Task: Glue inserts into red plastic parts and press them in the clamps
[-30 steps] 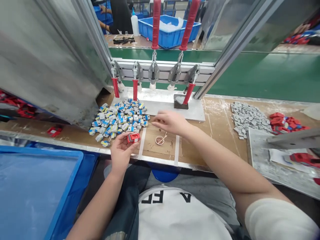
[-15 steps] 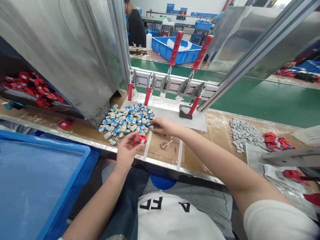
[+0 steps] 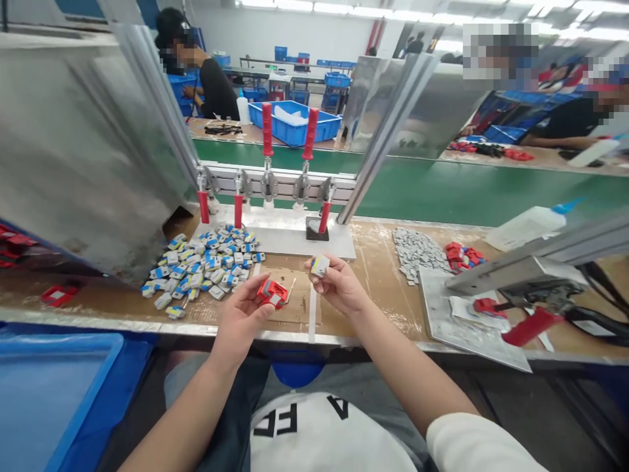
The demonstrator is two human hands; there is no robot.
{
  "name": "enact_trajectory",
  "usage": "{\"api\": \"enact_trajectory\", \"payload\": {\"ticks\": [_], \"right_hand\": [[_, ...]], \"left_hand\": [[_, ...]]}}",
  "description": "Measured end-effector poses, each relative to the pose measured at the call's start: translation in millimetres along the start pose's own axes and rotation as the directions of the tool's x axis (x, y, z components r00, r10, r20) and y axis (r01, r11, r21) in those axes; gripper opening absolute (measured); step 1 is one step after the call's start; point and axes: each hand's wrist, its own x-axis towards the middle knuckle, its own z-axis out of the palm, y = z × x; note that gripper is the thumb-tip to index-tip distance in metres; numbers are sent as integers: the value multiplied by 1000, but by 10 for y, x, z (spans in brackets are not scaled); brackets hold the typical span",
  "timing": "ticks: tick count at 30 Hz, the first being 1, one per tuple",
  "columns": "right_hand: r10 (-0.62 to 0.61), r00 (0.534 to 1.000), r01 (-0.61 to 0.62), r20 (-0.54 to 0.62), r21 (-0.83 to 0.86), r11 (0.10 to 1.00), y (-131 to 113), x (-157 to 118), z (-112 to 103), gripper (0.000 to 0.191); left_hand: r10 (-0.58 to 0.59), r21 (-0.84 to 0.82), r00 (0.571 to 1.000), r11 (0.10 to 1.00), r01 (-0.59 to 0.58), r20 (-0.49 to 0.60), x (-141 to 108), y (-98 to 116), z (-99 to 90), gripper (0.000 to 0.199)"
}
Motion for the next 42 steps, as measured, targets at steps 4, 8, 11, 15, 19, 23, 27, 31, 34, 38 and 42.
{"api": "enact_trajectory", "payload": {"ticks": [4,8,11,15,19,23,27,31,34,38,42], "right_hand": [[-73,997,74,17,-147,986,-191,-302,-48,44],[-217,974,226,67,-389,893,-322,-507,-14,37],[-287,954,286,86,-546,788,-339,-583,31,36],[-346,928,340,134,-683,647,-310,-624,56,36],[-397,894,401,207,-764,505,-259,-626,44,33],[-436,853,470,286,-785,405,-199,-529,-15,34],[-446,849,466,284,-801,376,-207,-321,-67,37],[-493,829,471,264,-805,361,-283,-129,-43,36],[-504,855,382,121,-804,455,-280,-17,-33,36],[-373,916,212,-151,-607,766,-175,162,-127,47],[-119,945,25,-303,-295,955,-39,306,-258,54]], "left_hand": [[-45,14,992,999,44,119,15,-20,194,61],[-29,70,987,997,19,159,23,-53,322,56],[-48,99,984,995,32,171,26,-97,372,56],[-64,124,985,991,44,162,14,-119,395,56],[-78,187,987,981,51,141,-2,-56,416,53],[-95,232,985,971,60,143,63,12,425,53],[-72,265,972,964,10,224,292,108,410,55],[-3,252,954,965,-76,299,596,222,442,63],[70,207,968,971,-122,243,806,209,528,62],[125,224,967,959,-175,223,1064,45,659,54],[89,349,943,914,-206,322,1241,-89,688,53]]}}
